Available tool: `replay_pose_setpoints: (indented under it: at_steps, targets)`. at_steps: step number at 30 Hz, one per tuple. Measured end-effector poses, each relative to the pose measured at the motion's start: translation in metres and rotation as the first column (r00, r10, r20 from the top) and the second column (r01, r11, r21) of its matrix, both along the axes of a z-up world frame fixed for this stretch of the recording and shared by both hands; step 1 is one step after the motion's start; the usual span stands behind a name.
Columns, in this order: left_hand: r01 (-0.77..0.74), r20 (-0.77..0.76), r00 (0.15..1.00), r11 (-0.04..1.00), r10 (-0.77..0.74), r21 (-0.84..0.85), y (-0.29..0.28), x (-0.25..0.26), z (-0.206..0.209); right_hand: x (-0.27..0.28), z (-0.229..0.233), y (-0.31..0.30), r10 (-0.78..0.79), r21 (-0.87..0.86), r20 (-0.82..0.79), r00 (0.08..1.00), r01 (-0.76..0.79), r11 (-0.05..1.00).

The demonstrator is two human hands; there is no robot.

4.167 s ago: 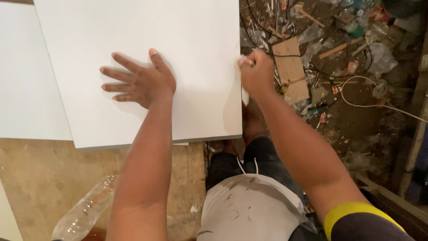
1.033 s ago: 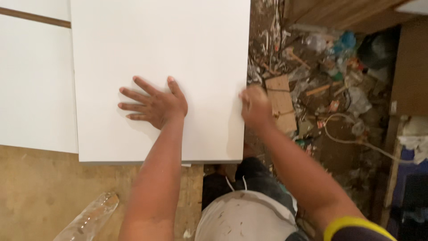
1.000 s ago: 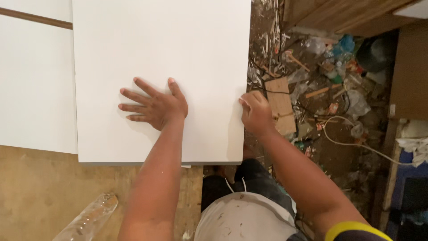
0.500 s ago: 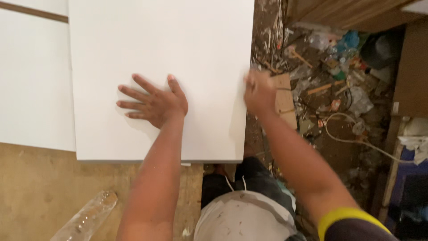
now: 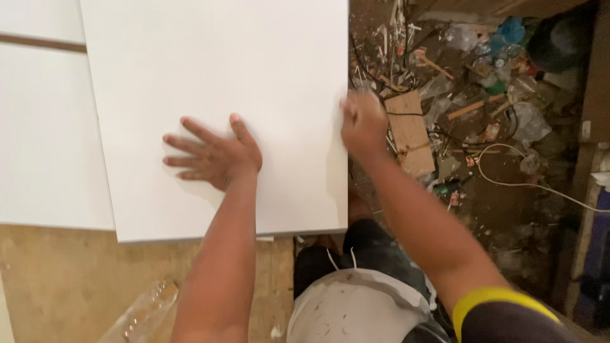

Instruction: The person cleans several white panels by hand using a cloth and liquid from a bottle.

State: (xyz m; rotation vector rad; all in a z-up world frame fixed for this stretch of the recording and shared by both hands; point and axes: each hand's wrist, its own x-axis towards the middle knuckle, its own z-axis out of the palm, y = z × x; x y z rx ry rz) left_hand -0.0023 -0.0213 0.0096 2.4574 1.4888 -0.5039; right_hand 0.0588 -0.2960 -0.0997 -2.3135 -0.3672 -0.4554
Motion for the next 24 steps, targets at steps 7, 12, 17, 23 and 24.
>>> replay_pose_setpoints:
  at_steps: [7,12,17,23,24]
  targets:
    - [0.012,-0.012,1.0,1.0,-0.013,-0.008,0.001,-0.001,0.001,-0.01,-0.024,-0.001,-0.021,-0.024,-0.003,1.0,0.021,0.999]
    - [-0.01,-0.012,1.0,1.0,0.01,0.004,0.004,-0.004,0.005,-0.057,-0.012,0.007,0.01,0.086,-0.076,0.997,-0.003,0.996]
    - [-0.025,0.002,1.0,0.999,0.025,0.022,0.002,-0.009,-0.002,-0.034,-0.015,0.008,-0.046,0.035,-0.041,0.998,0.047,0.998]
    - [-0.018,0.023,1.0,0.999,0.017,0.044,0.004,-0.002,-0.009,-0.051,-0.007,0.012,-0.052,0.076,-0.052,0.997,0.056,0.996]
    - [-0.027,0.014,1.0,0.999,0.027,0.042,0.005,-0.007,-0.011,-0.074,-0.007,0.012,-0.078,0.067,-0.105,0.991,0.085,0.994]
